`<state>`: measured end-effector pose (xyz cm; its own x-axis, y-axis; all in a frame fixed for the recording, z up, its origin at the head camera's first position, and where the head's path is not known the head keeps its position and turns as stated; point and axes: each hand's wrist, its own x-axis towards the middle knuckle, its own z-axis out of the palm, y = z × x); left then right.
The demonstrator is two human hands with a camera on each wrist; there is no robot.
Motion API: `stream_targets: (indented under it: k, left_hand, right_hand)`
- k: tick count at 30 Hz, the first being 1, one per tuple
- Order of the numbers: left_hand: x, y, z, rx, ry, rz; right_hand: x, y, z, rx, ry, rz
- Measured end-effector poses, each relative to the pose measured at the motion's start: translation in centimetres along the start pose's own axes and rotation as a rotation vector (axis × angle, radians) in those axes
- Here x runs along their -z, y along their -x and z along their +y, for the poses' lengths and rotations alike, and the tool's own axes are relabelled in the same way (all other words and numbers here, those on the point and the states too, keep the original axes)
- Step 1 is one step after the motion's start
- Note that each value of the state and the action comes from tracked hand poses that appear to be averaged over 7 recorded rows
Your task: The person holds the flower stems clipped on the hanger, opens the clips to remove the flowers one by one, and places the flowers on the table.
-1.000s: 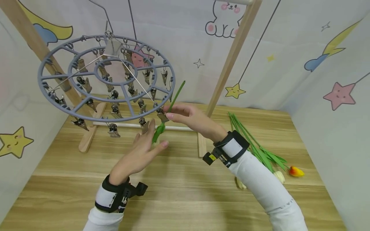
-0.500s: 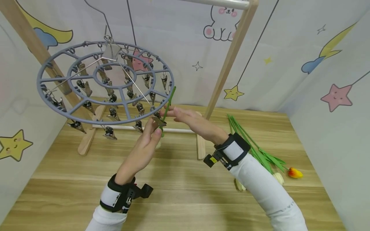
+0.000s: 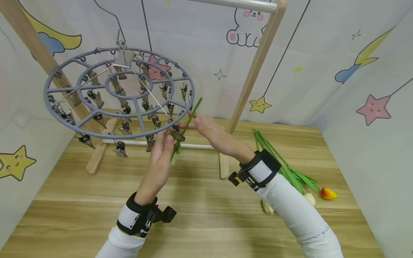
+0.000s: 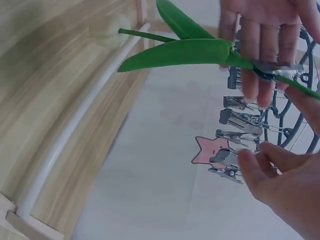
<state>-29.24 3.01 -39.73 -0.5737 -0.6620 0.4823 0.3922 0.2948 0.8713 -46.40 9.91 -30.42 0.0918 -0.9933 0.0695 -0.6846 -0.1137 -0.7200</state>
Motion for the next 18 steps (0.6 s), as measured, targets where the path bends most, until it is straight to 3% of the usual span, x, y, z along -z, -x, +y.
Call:
stream_targets:
  k: [4,8,18]
  left_hand:
    - [-0.3,-0.3,0.3,0.003,0.055,0.07]
    - [-0.5,-0.5,0.6,0.027,0.09,0.079]
    - [-1.4,-1.9,0.7,0.032,0.136,0.106]
  right_hand:
    - [0.3,-0.1,0.2,0.078,0.018,0.134]
    - [1.2,0.0,1.1,0.095,-0.054,0.245]
    - [2.5,-0.9,2.9,0.033,-0.244,0.356]
